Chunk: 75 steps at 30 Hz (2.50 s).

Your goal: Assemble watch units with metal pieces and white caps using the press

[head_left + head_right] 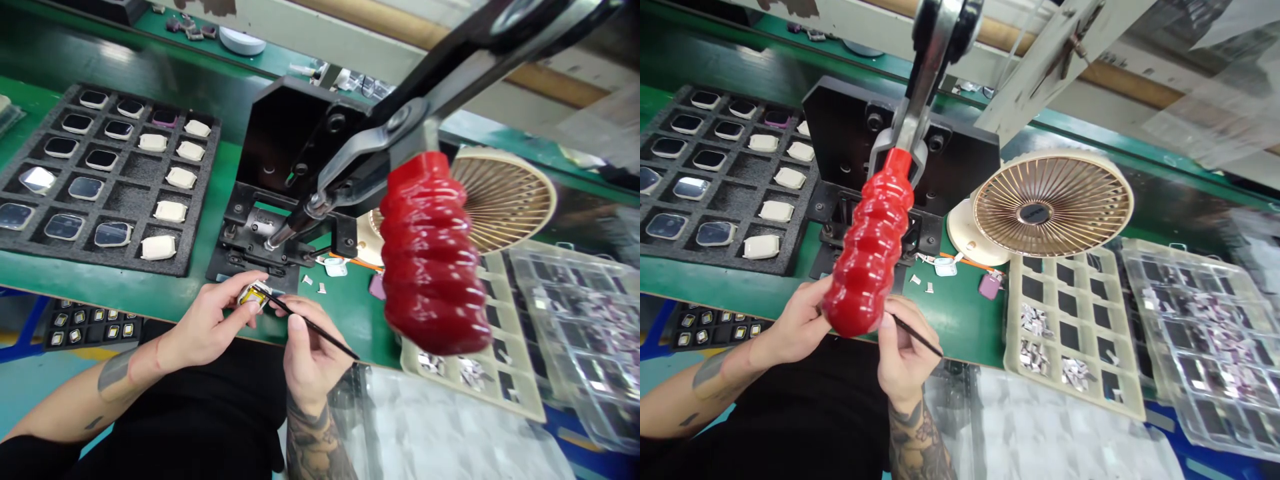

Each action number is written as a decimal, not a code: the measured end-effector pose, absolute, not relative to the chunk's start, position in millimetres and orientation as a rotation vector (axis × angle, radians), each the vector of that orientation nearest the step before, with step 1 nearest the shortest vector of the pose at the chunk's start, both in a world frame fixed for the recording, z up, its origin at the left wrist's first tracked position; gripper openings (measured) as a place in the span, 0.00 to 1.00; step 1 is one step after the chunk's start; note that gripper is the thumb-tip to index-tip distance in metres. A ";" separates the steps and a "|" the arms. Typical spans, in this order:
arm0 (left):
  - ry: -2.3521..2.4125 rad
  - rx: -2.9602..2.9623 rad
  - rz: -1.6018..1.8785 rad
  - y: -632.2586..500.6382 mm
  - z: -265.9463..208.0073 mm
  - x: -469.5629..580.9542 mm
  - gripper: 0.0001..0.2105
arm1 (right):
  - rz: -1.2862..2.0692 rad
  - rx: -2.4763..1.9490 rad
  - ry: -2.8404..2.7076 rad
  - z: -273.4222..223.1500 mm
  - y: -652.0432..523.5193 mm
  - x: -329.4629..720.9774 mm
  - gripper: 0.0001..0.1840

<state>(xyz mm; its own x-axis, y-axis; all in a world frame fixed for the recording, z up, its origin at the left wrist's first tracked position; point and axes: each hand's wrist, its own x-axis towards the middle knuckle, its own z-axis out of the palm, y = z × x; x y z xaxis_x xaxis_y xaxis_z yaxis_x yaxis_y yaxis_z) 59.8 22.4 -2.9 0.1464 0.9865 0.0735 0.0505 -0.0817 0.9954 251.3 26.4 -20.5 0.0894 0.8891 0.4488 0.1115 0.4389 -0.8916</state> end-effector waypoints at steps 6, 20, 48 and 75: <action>1.095 1.316 1.200 22.8 -4.2 61.9 0.21 | 0.864 -0.737 -1.600 1.9 13.8 261.6 0.15; 0.898 1.088 1.257 20.6 -6.6 59.5 0.22 | 0.687 -0.876 -1.407 -14.8 17.4 259.9 0.15; 1.279 1.397 0.924 15.5 -26.0 52.0 0.18 | -0.257 -1.433 -1.619 10.5 34.8 361.9 0.13; 1.287 1.448 0.825 16.9 -22.3 46.8 0.21 | -0.024 -2.274 -1.682 27.4 76.1 476.7 0.10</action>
<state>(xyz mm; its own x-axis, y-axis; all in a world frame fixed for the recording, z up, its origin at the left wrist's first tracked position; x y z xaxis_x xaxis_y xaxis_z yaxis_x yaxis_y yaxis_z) 46.8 16.9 -22.3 0.2045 0.9716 -0.1193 0.2972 0.0545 0.9533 476.7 76.1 27.4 0.3099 0.9303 0.1963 0.9355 -0.2615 -0.2376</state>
